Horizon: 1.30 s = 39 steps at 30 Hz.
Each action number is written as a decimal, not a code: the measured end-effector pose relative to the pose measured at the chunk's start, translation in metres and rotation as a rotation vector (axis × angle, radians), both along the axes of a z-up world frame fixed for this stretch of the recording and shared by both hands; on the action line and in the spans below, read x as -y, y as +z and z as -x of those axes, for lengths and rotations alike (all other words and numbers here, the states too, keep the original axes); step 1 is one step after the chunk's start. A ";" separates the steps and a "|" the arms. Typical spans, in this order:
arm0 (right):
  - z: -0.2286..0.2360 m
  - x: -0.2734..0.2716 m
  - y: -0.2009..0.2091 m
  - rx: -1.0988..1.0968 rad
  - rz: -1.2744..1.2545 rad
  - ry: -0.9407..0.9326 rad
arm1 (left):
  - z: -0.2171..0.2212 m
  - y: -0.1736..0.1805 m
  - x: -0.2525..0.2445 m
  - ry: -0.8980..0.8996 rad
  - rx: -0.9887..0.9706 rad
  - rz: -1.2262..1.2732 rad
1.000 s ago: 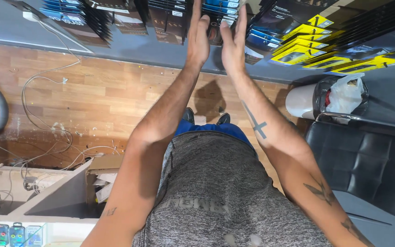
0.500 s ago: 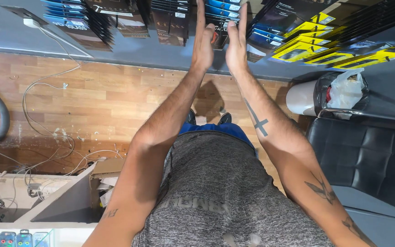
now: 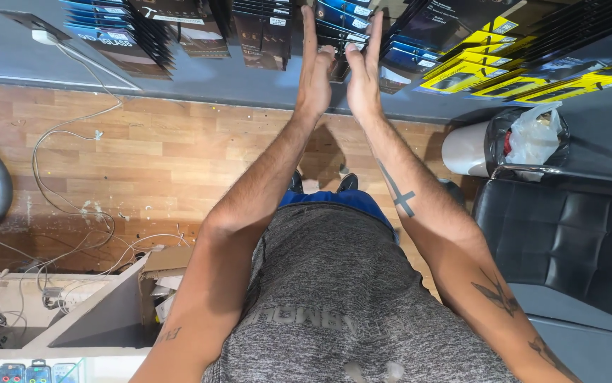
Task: Organizing and rearranging screen protector boxes on a display wall and counter in a mobile repair shop.
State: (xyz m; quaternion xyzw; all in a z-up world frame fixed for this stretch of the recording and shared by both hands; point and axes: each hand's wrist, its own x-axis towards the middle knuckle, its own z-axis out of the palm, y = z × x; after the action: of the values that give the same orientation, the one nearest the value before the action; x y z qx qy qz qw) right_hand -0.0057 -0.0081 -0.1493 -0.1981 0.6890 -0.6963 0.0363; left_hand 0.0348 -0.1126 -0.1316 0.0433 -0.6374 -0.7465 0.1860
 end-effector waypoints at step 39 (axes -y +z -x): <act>-0.113 -0.075 -0.044 0.488 -0.221 0.150 | -0.089 -0.022 0.035 0.304 0.239 -0.066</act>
State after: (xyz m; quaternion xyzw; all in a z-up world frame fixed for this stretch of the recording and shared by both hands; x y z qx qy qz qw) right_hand 0.1074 0.0670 -0.1929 -0.0700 0.7151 -0.6393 0.2739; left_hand 0.1240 -0.1477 -0.1532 0.2336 -0.6160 -0.7200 0.2182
